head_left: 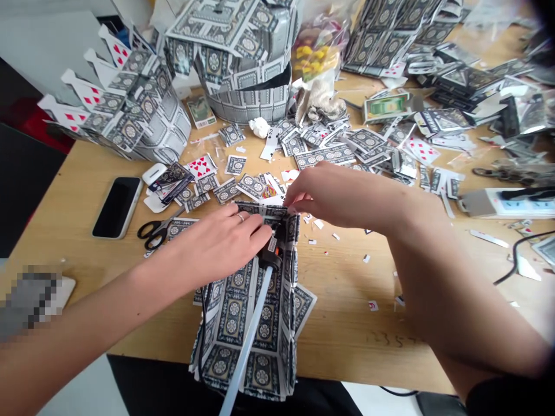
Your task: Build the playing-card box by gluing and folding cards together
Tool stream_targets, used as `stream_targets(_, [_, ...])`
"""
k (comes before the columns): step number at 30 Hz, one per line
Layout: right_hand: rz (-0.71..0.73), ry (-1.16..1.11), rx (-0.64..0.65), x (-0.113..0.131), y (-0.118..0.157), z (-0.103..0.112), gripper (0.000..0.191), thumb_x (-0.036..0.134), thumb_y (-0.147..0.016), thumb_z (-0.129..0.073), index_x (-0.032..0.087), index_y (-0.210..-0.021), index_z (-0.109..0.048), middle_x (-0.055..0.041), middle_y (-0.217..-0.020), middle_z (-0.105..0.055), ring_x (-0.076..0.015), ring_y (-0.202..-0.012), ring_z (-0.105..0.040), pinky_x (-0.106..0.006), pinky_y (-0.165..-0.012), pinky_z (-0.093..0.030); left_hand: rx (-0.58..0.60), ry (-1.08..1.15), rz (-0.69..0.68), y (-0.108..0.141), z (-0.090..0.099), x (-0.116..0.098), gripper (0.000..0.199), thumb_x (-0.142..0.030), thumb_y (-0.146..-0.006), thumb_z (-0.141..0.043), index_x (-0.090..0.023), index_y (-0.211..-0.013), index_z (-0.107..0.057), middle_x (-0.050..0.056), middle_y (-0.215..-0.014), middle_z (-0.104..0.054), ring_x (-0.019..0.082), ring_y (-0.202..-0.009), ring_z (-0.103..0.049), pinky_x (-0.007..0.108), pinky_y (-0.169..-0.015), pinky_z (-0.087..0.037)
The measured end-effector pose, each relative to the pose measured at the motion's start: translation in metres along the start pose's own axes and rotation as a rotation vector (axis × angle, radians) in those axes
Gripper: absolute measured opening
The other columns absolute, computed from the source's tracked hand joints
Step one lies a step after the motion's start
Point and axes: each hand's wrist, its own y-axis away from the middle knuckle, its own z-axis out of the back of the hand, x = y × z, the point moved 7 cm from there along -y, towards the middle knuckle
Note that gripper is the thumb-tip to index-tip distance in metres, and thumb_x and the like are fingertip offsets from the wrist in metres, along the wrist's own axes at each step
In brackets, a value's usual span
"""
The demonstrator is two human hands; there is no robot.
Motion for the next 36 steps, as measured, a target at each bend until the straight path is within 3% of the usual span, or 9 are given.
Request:
stream_targets(8, [0.009,0.069,0.034,0.011,0.001,0.002,0.030,0.009,-0.091,-0.062,0.026,-0.099,-0.086,-0.0066,-0.091,-0.083,-0.0225,-0.082,-0.074,-0.033,-0.073,-0.047,0.047,0.009,-0.141,-0.004,0.008,0.011,0.029,-0.006,-0.098,-0.051,-0.025,-0.111,-0.071,0.008,-0.104,-0.074,0.026,-0.085,-0.067,0.040,-0.080,-0.043])
stream_targets(12, [-0.022,0.051,0.046,0.013,0.001,0.002,0.033,0.005,-0.091,-0.061,0.026,-0.097,-0.086,-0.0041,-0.090,-0.083,-0.0207,-0.078,-0.072,-0.033,-0.070,-0.046,0.045,0.059,-0.132,-0.004,0.001,0.019,0.033,-0.007,-0.098,-0.054,-0.029,-0.116,-0.071,0.008,-0.113,-0.075,0.028,-0.096,-0.068,0.041,-0.080,-0.043])
stream_targets(19, [-0.043,0.112,0.029,0.012,0.002,0.001,0.035,0.006,-0.094,-0.062,0.028,-0.106,-0.087,-0.0046,-0.096,-0.084,-0.0219,-0.075,-0.068,-0.036,-0.074,-0.046,0.031,0.058,-0.106,-0.004,-0.011,0.020,0.033,-0.006,-0.099,-0.053,-0.027,-0.117,-0.071,0.009,-0.111,-0.074,0.028,-0.094,-0.069,0.041,-0.077,-0.044])
stream_targets(36, [-0.037,0.094,0.049,0.015,0.001,0.001,0.035,0.007,-0.094,-0.064,0.031,-0.099,-0.088,-0.0006,-0.083,-0.084,-0.0217,-0.068,-0.068,-0.035,-0.068,-0.047,0.041,0.083,-0.050,-0.007,-0.013,0.021,0.037,-0.001,-0.094,-0.055,-0.028,-0.115,-0.069,0.008,-0.112,-0.073,0.027,-0.097,-0.070,0.041,-0.083,-0.049])
